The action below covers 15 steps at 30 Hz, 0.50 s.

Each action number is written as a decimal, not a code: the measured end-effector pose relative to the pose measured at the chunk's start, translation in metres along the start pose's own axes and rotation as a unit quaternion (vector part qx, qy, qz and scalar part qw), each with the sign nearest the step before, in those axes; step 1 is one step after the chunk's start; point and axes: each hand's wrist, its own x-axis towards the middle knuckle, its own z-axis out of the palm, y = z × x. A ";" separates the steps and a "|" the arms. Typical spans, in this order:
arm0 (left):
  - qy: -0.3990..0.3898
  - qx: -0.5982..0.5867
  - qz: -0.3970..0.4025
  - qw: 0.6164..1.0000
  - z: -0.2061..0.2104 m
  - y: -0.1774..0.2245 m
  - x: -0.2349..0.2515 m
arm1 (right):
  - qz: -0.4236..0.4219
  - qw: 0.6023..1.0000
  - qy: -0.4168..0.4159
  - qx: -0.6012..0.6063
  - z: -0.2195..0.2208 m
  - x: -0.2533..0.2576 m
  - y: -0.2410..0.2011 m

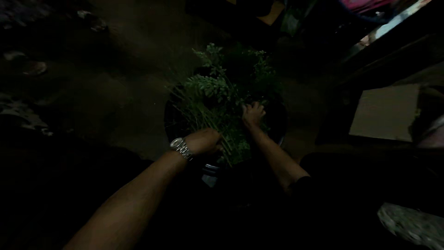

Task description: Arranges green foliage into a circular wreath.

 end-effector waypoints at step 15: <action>-0.033 0.007 -0.014 0.999 -0.014 0.005 0.000 | 0.059 0.948 -0.299 0.088 -0.044 0.023 -0.031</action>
